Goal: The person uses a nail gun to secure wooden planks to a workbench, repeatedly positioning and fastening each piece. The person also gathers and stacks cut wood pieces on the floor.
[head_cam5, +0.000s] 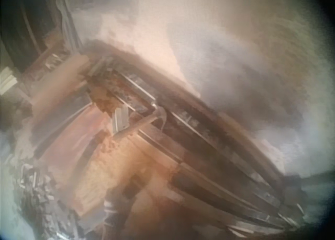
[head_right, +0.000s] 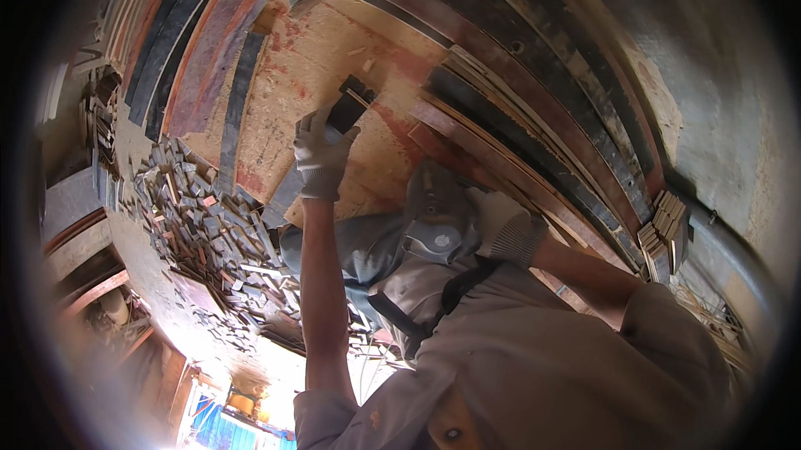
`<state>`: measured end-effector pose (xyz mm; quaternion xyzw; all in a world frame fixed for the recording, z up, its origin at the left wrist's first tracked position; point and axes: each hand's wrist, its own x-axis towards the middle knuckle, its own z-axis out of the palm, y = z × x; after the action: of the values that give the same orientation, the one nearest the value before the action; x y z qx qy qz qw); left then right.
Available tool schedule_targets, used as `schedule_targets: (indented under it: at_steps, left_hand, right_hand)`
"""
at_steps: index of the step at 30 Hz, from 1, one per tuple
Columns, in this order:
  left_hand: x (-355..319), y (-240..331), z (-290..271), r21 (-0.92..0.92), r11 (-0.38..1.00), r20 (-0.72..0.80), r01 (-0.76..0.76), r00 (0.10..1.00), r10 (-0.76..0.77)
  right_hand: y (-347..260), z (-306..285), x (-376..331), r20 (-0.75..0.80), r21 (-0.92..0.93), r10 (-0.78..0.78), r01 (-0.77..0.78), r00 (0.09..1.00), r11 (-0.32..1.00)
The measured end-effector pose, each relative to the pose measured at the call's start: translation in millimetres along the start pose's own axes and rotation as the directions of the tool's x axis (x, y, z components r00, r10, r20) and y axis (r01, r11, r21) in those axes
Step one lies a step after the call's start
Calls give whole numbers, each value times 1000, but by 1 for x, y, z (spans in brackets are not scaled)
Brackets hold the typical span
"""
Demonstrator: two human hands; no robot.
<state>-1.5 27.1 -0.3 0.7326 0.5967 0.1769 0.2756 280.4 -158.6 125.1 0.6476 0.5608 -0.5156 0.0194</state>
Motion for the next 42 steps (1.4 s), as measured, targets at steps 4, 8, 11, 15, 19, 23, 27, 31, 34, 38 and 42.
schedule_targets:
  at_steps: [4,8,11,15,19,23,27,31,34,38,42]
  left_hand:
    - [1,3,-1,18,1000,-1,-2,1000,2]
    - [3,5,-1,99,995,-13,-33,999,34]
    - [5,7,-4,136,989,-19,-51,998,54]
    - [9,8,-6,147,986,10,-81,997,80]
    - [11,4,-7,133,984,15,-118,993,117]
    - [11,-2,-4,124,980,-1,-153,988,154]
    - [11,-4,-3,135,980,3,-146,989,147]
    - [8,-5,-3,80,985,-50,-155,986,160]
    - [7,-7,-2,59,989,-17,-135,991,136]
    - [8,-11,4,39,994,5,-100,995,100]
    - [6,-12,6,46,995,-5,-90,996,91]
  right_hand:
    - [-7,-6,2,-5,11,-22,22,1000,1000]
    - [-14,-17,-2,-101,69,-208,215,973,974]
    - [-9,-15,-1,-277,-147,-406,379,871,913]
    - [12,2,32,-249,-573,-651,432,717,696]
    - [19,6,73,7,21,-188,188,982,982]
    - [-12,-13,91,49,141,-197,189,979,972]
    - [-50,-36,95,269,-151,-20,63,963,987]
    - [-61,-44,89,203,162,131,-165,970,973]
    - [-58,-41,89,231,258,152,-211,961,943]
    - [-57,-33,98,165,263,133,-173,977,949]
    - [-69,-33,103,237,273,193,-256,952,927]
